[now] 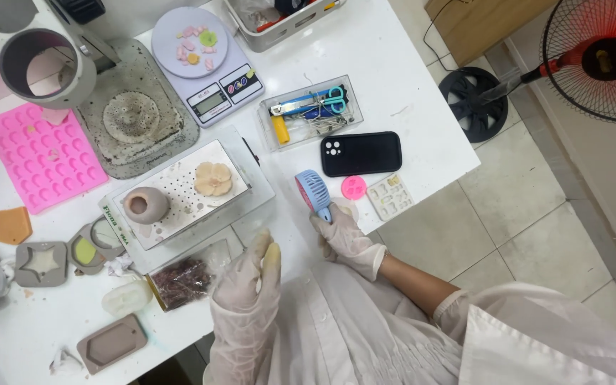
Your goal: Demolding a flower-shaped candle and preparing it for a wick.
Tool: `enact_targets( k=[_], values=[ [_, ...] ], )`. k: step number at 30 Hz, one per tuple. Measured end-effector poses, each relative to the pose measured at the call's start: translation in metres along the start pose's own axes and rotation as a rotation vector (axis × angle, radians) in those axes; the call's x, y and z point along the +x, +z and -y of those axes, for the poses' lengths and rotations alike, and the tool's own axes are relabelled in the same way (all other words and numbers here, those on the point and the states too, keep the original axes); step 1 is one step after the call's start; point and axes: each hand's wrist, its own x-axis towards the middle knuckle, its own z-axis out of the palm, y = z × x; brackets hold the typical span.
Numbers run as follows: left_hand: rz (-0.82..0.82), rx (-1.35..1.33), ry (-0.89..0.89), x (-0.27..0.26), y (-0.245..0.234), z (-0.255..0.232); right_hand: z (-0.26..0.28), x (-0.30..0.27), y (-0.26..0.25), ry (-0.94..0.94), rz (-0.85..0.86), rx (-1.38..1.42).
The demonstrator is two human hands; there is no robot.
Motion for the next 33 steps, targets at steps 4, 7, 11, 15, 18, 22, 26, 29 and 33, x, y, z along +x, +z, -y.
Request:
enact_targets(
  k=[4,7,11,15,18,22,26,29,33],
  values=[
    [-0.068,-0.140,0.116,0.021,0.022,-0.032,-0.028,0.037,0.000,-0.010,0.112,0.191],
    [0.001,-0.125,0.107,0.044,0.042,-0.046,-0.076,0.092,-0.009,-0.345,0.278,-0.211],
    [0.101,-0.004,0.138,0.073,0.085,-0.038,-0.122,0.133,-0.018,-0.338,0.322,-0.111],
    [0.098,0.059,0.060,0.107,0.129,-0.014,-0.115,0.126,-0.008,-0.319,0.390,-0.009],
    [0.101,-0.033,-0.137,0.138,0.152,-0.001,-0.092,0.115,-0.002,-0.310,0.442,0.058],
    [0.046,0.028,-0.127,0.180,0.178,0.012,-0.052,0.104,-0.011,-0.306,0.512,0.141],
    [0.153,-0.015,-0.269,0.222,0.195,0.007,-0.022,0.074,-0.036,-0.596,0.514,-0.291],
    [0.165,0.081,-0.155,0.246,0.222,0.019,0.018,0.048,-0.057,-0.529,0.544,-0.539],
    [0.140,0.290,-0.117,0.273,0.257,0.033,0.022,0.057,-0.081,0.006,0.577,-0.070]
  ],
)
